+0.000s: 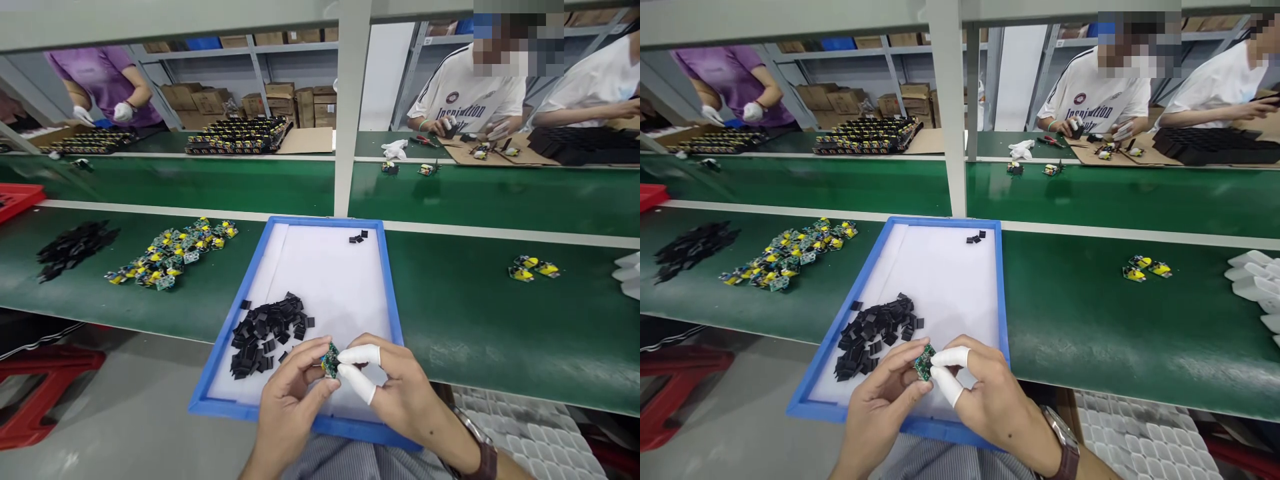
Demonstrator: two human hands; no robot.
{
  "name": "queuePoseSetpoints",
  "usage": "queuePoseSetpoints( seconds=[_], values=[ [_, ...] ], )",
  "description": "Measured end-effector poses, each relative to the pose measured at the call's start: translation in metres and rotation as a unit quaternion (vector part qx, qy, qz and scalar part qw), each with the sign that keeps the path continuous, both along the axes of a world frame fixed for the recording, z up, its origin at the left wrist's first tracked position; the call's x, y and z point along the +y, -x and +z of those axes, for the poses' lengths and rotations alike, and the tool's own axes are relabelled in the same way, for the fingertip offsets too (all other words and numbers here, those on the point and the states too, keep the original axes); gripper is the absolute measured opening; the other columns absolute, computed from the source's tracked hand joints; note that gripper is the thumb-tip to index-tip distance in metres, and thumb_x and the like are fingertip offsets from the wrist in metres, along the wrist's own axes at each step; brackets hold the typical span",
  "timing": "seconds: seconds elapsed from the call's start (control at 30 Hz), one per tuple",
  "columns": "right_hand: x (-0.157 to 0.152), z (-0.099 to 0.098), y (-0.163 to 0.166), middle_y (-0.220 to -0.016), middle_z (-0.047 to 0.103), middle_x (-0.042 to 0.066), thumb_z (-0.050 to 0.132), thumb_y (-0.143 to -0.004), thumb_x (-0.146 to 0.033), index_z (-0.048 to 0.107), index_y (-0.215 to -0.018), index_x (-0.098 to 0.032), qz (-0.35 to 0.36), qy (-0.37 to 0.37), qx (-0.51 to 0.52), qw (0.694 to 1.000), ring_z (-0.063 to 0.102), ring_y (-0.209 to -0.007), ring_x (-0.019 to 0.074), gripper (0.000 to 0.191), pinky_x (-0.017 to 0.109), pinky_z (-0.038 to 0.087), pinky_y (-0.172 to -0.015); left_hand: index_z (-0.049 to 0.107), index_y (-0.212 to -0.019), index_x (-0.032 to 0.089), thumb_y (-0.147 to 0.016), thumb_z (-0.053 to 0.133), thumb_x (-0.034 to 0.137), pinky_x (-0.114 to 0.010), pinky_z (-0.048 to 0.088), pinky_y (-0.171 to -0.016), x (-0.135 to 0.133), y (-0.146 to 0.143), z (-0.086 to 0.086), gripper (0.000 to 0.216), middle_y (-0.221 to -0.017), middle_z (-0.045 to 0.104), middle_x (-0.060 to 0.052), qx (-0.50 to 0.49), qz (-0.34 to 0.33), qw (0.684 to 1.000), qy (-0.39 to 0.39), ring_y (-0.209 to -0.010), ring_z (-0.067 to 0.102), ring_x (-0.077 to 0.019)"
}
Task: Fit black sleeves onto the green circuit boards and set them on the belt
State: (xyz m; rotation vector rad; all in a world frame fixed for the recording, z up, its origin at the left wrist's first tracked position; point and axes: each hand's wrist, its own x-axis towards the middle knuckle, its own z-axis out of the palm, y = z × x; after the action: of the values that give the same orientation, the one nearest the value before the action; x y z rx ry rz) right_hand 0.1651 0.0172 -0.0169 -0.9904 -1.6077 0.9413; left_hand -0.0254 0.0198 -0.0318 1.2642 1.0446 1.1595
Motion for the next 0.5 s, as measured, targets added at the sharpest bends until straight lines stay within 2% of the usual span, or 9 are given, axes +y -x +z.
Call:
queuePoseSetpoints(
  seconds=[0.2, 0.3, 0.5],
  values=[
    [0.0003, 0.0041, -0.0018, -0.09, 0.071, 0.004, 0.07, -0.089, -0.01, 0.076, -0.107, -0.023, 0.0, 0.058, -0.001, 0.998, 0.064, -0.075, 0.0172, 0.023, 0.028, 0.049, -0.067, 0.08, -0.113, 0.029, -0.082, 0.079, 0.016, -0.041, 0.065, -0.091, 0.0005, 0.0006, -0.0012, 0.034, -0.126, 0.074, -0.011, 0.019, -0.021, 0.999, -0.02, -0.118, 0.069, -0.031],
    [0.0012, 0.0054, -0.0042, -0.089, 0.071, 0.004, 0.071, -0.089, -0.012, 0.077, -0.104, -0.023, 0.019, 0.083, 0.001, 0.996, 0.065, -0.077, 0.0171, 0.019, 0.027, 0.049, -0.067, 0.08, -0.112, 0.029, -0.082, 0.08, 0.017, -0.04, 0.066, -0.09, 0.0011, 0.0001, -0.0003, 0.033, -0.125, 0.075, -0.011, 0.037, -0.014, 0.999, -0.023, -0.116, 0.071, -0.0304],
    [0.0033, 0.0026, -0.0051, -0.085, 0.071, 0.002, 0.065, -0.088, -0.009, 0.076, -0.101, -0.022, 0.006, 0.103, -0.017, 0.995, 0.062, -0.071, 0.0155, 0.021, 0.026, 0.049, -0.065, 0.08, -0.113, 0.029, -0.081, 0.08, 0.016, -0.039, 0.064, -0.094, 0.001, -0.0008, 0.0033, 0.034, -0.123, 0.077, -0.01, 0.058, -0.02, 0.997, -0.041, -0.115, 0.072, -0.0287]
  ],
)
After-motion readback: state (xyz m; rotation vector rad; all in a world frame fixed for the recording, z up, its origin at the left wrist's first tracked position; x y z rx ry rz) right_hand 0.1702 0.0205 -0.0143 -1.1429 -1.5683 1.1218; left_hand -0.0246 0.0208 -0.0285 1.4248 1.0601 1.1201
